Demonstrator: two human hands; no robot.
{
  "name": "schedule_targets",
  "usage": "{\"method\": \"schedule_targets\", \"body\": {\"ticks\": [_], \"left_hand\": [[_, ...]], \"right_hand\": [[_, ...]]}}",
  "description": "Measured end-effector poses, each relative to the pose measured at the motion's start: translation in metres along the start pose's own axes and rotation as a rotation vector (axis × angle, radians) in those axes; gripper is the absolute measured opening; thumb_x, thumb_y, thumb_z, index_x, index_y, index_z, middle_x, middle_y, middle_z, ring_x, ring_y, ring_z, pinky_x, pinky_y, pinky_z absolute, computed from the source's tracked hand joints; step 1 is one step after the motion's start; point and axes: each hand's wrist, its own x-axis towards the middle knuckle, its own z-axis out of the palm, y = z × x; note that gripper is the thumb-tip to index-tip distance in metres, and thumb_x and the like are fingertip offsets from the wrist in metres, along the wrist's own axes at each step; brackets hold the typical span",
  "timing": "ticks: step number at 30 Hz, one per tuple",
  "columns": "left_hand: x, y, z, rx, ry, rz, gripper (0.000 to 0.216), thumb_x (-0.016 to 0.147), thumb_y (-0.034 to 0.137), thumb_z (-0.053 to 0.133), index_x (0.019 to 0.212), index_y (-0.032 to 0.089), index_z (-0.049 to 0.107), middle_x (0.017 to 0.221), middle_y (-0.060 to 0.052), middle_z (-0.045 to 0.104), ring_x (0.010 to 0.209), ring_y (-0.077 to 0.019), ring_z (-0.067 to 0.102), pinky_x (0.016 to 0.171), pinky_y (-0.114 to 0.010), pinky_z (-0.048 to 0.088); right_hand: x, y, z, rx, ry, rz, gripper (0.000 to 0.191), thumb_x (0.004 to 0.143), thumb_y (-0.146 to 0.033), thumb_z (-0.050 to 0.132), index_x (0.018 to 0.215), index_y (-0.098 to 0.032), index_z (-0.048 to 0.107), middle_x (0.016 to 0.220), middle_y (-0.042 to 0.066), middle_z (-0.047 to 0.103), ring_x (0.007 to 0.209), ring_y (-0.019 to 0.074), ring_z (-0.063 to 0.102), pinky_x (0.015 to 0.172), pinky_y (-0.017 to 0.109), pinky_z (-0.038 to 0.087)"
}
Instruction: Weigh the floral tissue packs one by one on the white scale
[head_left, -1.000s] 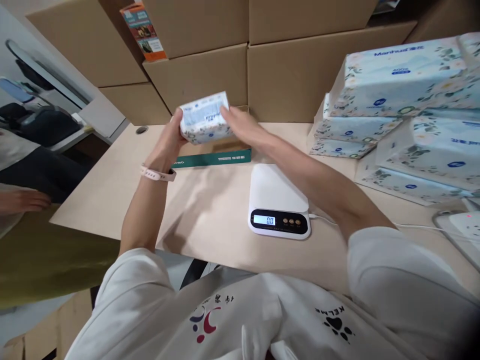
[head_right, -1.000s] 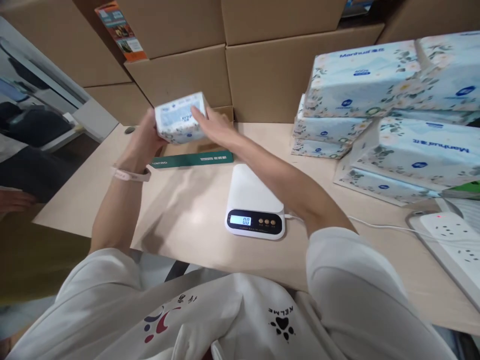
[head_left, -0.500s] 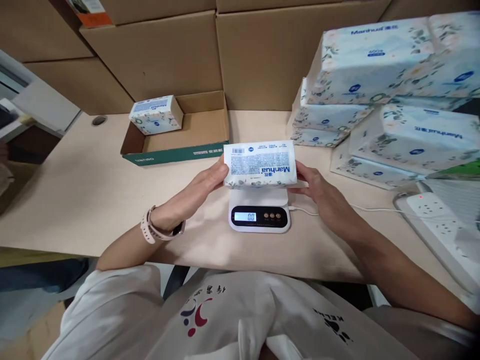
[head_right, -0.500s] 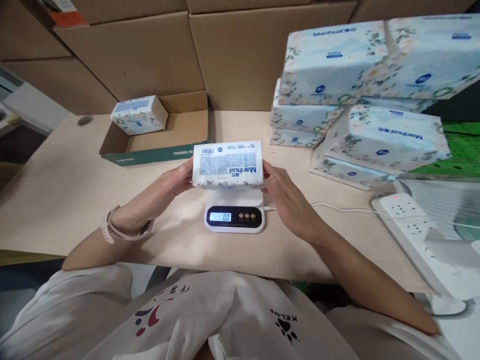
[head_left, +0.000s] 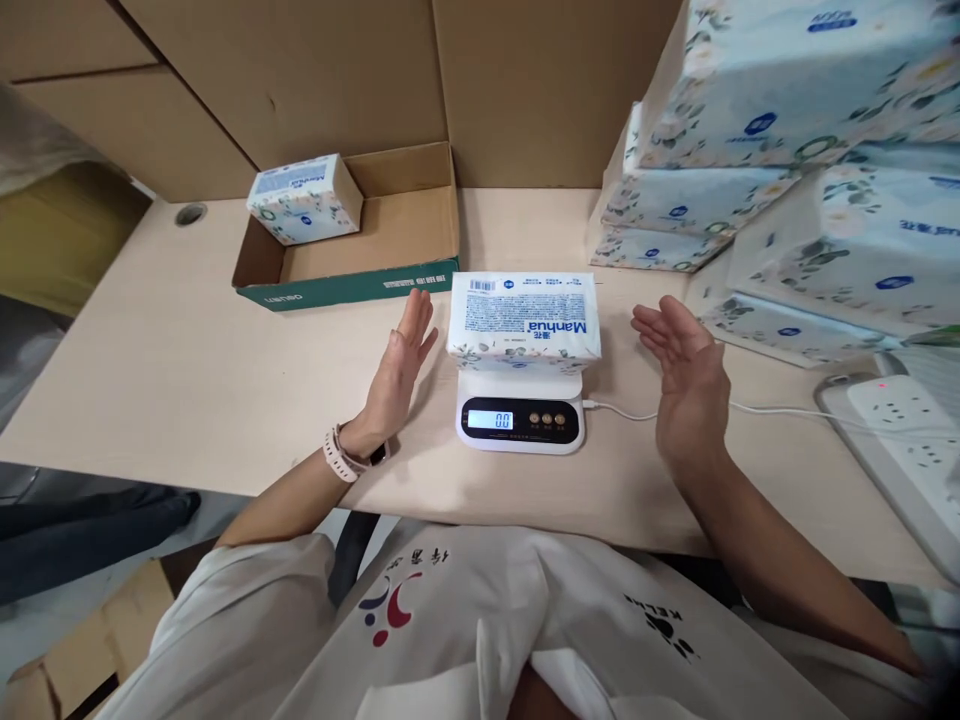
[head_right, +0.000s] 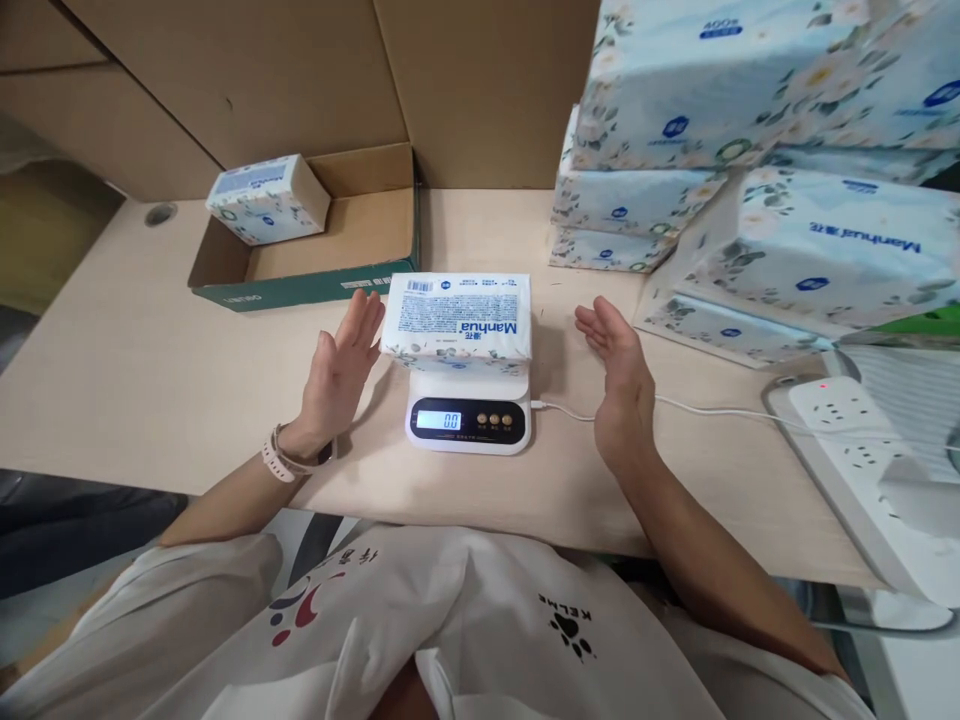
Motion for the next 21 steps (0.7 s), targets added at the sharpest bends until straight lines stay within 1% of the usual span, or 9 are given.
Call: {"method": "schedule_targets", "body": {"ticks": [2, 5, 9, 13, 16, 21], "left_hand": [[0.000, 0.002, 0.000, -0.015, -0.027, -0.005, 0.081, 0.103, 0.086, 0.014, 0.174, 0.049, 0.021, 0.188, 0.011, 0.004, 0.176, -0.0258, -0.002, 0.145, -0.055, 0.012], [0.000, 0.007, 0.002, -0.007, -0.036, -0.021, 0.083, 0.102, 0.087, 0.011, 0.174, 0.049, 0.022, 0.188, 0.013, 0.005, 0.176, -0.0262, -0.003, 0.145, -0.054, 0.011], [-0.001, 0.007, 0.002, -0.025, -0.032, -0.015, 0.083, 0.102, 0.087, 0.013, 0.173, 0.046, 0.026, 0.188, 0.011, 0.007, 0.176, -0.0268, -0.001, 0.145, -0.053, 0.012], [0.000, 0.002, 0.000, -0.065, -0.020, 0.006, 0.084, 0.103, 0.087, 0.017, 0.173, 0.044, 0.030, 0.188, 0.008, 0.010, 0.176, -0.0284, 0.001, 0.145, -0.055, 0.013], [0.001, -0.002, -0.001, -0.078, -0.024, 0.017, 0.086, 0.101, 0.090, 0.018, 0.173, 0.043, 0.032, 0.187, 0.007, 0.012, 0.176, -0.0303, 0.000, 0.144, -0.057, 0.014], [0.000, -0.004, -0.001, -0.086, -0.027, 0.030, 0.084, 0.102, 0.089, 0.020, 0.172, 0.044, 0.035, 0.187, 0.007, 0.013, 0.176, -0.0298, 0.001, 0.145, -0.057, 0.015]], "right_hand": [[-0.002, -0.004, 0.001, 0.005, -0.011, -0.011, 0.066, 0.105, -0.073, 0.037, 0.152, -0.036, 0.065, 0.153, 0.010, 0.071, 0.145, 0.0313, 0.067, 0.132, 0.062, 0.043], [-0.004, -0.008, 0.003, -0.002, -0.036, -0.029, 0.067, 0.105, -0.074, 0.035, 0.152, -0.036, 0.065, 0.152, 0.010, 0.071, 0.146, 0.0313, 0.066, 0.132, 0.061, 0.045], [-0.004, -0.005, 0.003, 0.048, -0.043, -0.043, 0.064, 0.107, -0.071, 0.035, 0.149, -0.038, 0.068, 0.149, 0.009, 0.074, 0.142, 0.0307, 0.069, 0.130, 0.060, 0.046], [-0.003, -0.001, 0.002, 0.085, -0.042, -0.061, 0.059, 0.106, -0.070, 0.038, 0.145, -0.041, 0.071, 0.144, 0.004, 0.077, 0.136, 0.0286, 0.072, 0.128, 0.062, 0.047], [-0.002, 0.000, 0.003, 0.087, -0.019, -0.094, 0.057, 0.106, -0.068, 0.037, 0.143, -0.042, 0.072, 0.141, 0.002, 0.079, 0.133, 0.0274, 0.074, 0.126, 0.063, 0.048], [-0.003, -0.001, 0.004, 0.081, -0.007, -0.104, 0.059, 0.105, -0.069, 0.039, 0.144, -0.038, 0.072, 0.140, 0.003, 0.079, 0.131, 0.0274, 0.074, 0.125, 0.062, 0.049]]}}
